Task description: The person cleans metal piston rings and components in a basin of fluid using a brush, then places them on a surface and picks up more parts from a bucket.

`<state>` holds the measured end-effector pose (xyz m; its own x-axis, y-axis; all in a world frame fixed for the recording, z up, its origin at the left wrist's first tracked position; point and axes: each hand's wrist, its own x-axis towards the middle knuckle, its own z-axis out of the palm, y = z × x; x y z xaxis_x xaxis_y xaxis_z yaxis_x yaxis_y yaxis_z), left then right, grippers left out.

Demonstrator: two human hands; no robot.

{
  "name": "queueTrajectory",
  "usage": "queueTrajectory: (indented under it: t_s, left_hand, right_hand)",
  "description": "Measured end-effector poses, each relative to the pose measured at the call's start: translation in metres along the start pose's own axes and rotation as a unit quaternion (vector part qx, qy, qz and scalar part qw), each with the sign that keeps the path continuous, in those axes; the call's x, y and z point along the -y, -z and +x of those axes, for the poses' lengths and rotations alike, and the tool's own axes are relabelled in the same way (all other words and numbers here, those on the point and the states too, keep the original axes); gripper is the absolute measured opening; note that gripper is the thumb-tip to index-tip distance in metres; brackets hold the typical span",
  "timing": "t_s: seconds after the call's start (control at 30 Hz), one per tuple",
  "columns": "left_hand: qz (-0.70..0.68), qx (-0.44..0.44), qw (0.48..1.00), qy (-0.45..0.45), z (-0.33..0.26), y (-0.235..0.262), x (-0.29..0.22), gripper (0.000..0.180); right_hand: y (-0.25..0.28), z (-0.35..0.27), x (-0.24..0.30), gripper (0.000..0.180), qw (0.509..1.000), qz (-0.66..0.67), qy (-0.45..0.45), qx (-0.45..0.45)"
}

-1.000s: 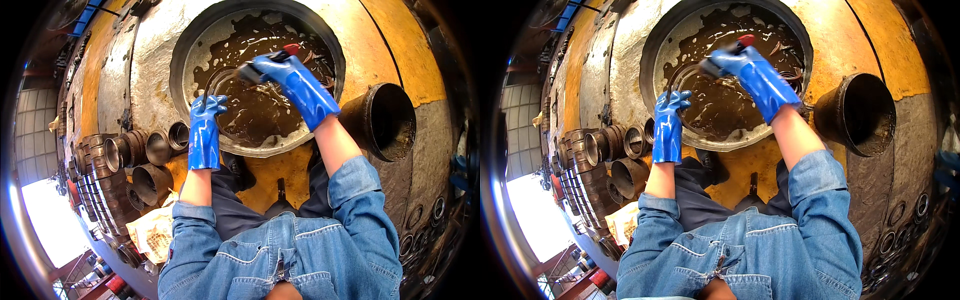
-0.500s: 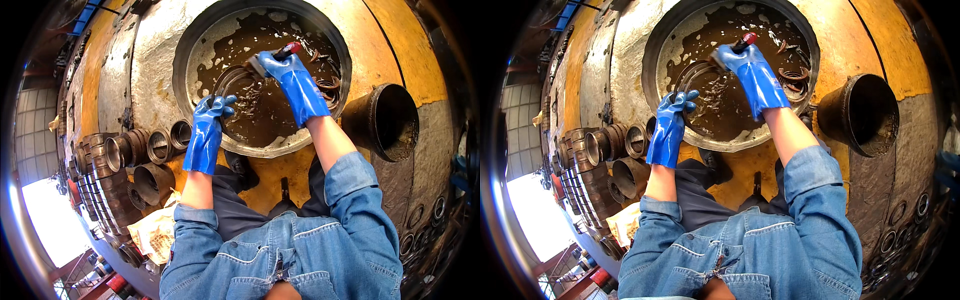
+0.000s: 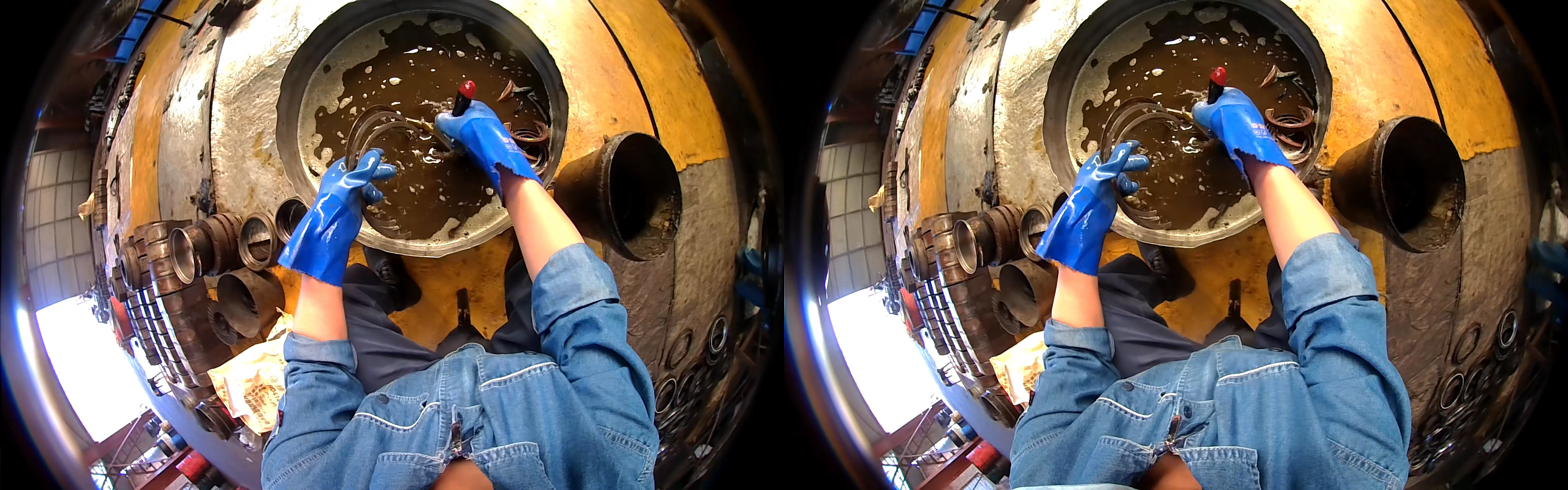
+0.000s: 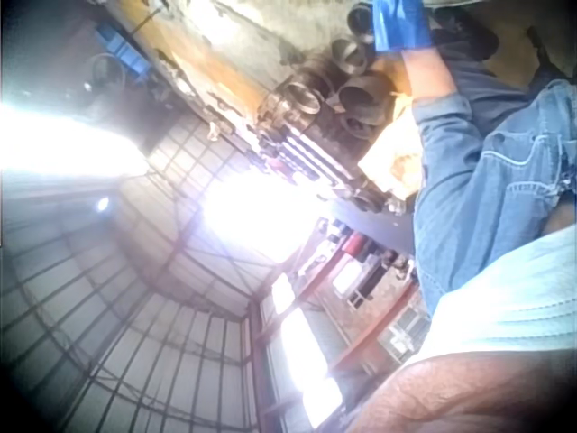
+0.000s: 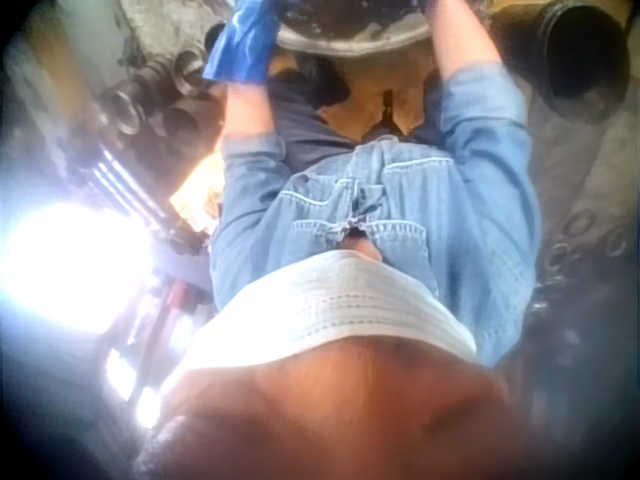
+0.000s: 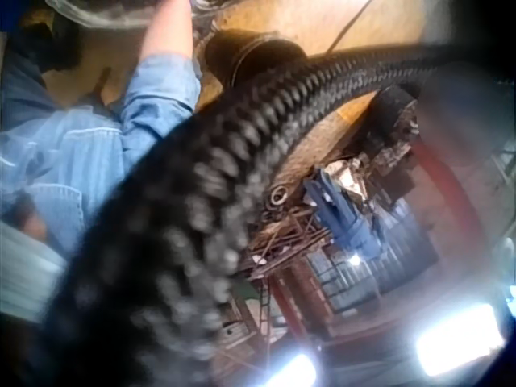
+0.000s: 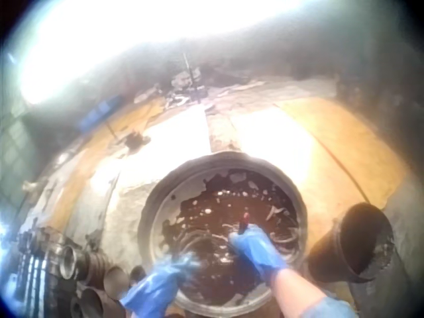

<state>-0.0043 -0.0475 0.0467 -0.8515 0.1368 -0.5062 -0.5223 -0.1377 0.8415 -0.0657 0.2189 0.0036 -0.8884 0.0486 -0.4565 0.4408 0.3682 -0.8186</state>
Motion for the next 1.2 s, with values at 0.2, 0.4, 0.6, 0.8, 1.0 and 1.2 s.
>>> queueTrajectory:
  t_s: [0.2,0.4,0.6,0.8,1.0,1.2]
  left_hand:
    - [-0.01,0.056,0.997,-0.049,-0.002,-0.019,0.005,0.038]
    - [0.016,0.087,0.99,-0.111,0.003,-0.021,0.031,0.05]
    - [-0.095,0.081,0.992,0.002,0.017,0.027,0.017,0.047]
    - [0.04,-0.061,0.993,-0.092,0.009,0.016,0.017,0.04]
    - [0.015,-0.034,0.997,-0.071,0.003,0.02,0.015,0.036]
    - [0.012,-0.058,0.993,-0.101,-0.003,0.023,0.018,0.034]
  right_hand:
    - [0.014,-0.002,0.006,0.038,0.998,-0.023,-0.032,-0.046]
    - [0.03,-0.004,-0.005,0.042,0.991,-0.108,-0.011,-0.079]
    - [0.033,-0.018,0.012,0.04,1.0,0.007,0.003,0.014]
    - [-0.024,-0.03,0.048,0.036,0.946,0.197,0.18,0.187]
    - [-0.047,-0.001,0.04,0.022,0.975,0.161,0.138,0.065]
    - [-0.025,-0.014,0.061,0.031,0.993,0.088,0.051,0.061]
